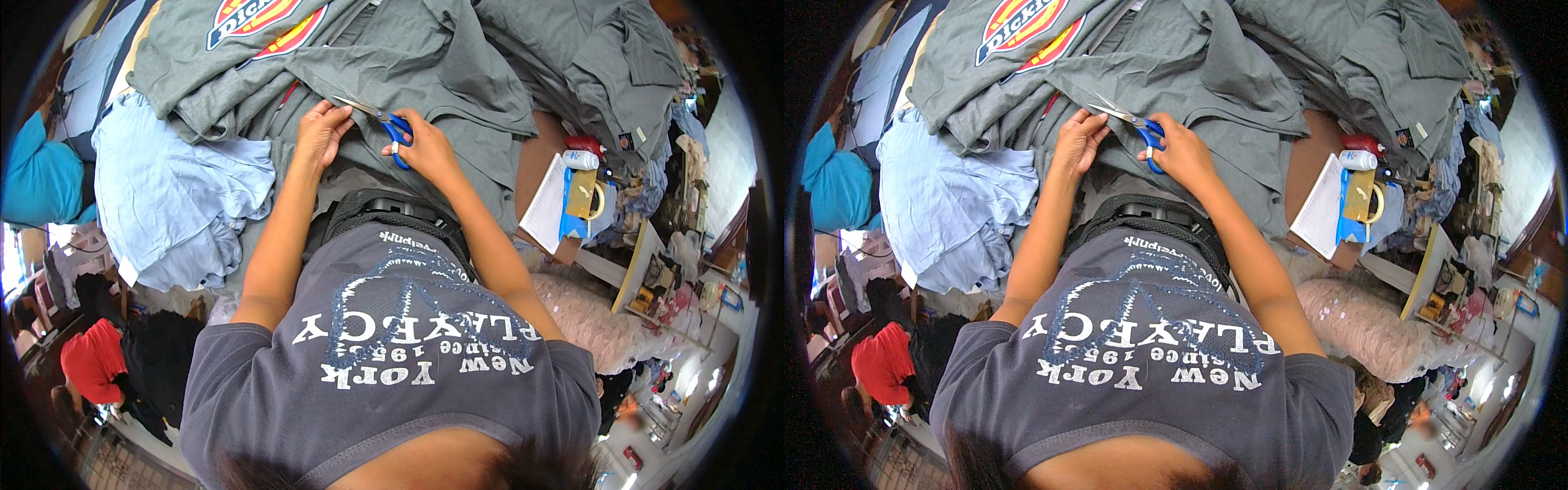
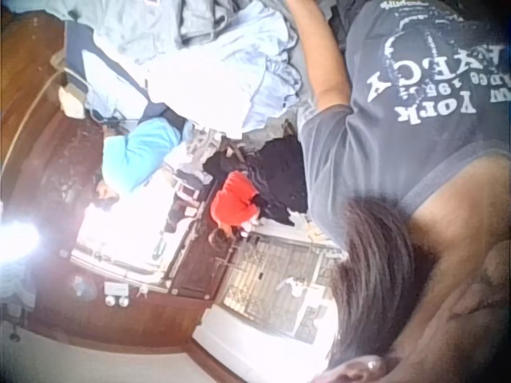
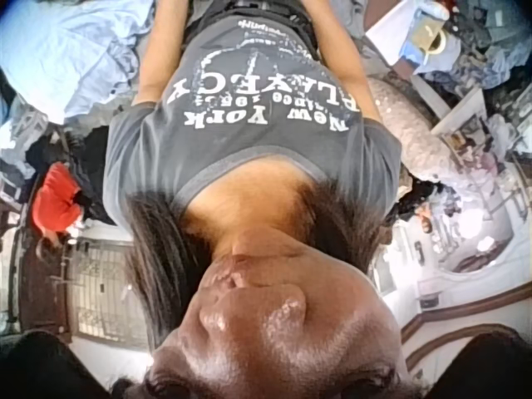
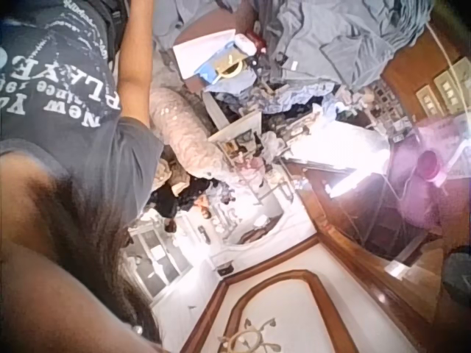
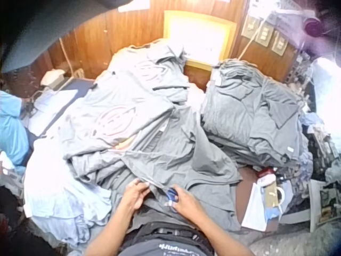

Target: The person picks up, aligns, and sorts shirts on a work table, occasionally using shears to trim loose threads.

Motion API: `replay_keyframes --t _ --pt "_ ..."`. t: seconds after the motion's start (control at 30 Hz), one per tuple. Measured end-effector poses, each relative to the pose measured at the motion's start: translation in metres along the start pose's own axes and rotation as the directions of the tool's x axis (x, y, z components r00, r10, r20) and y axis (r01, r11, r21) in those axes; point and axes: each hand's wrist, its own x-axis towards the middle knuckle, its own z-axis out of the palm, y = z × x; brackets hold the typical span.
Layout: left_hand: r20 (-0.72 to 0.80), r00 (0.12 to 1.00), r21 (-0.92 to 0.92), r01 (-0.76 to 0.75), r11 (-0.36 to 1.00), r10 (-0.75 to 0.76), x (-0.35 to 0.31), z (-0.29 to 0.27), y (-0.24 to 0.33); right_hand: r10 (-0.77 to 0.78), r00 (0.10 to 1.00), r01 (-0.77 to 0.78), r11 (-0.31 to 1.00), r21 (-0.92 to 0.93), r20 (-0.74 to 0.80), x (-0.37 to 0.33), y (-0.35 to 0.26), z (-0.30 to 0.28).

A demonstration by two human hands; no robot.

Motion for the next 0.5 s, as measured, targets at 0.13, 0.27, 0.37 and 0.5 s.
replay_keyframes --t 0.13,0.27,0.37,0.5 --pt "-0.002 1.000 0.002 0.003 1.000 -0.003 -0.001 0.000 0.001 -0.063 0.998 0.064 0.997 0.052 -0.021 0.003 0.005 0.005" --pt "0.004 1.000 -0.036 -0.004 0.999 0.004 -0.001 0.000 0.006 -0.104 0.991 0.110 0.991 0.075 -0.086 -0.001 0.021 0.012" --pt "0.008 1.000 -0.062 -0.026 0.998 0.027 0.002 -0.005 0.009 -0.089 0.993 0.094 0.993 0.073 -0.071 -0.002 0.021 0.013" --pt "0.001 1.000 -0.054 -0.030 0.998 0.030 0.001 -0.005 0.010 -0.055 0.998 0.055 0.998 0.008 -0.044 0.004 0.006 0.009"
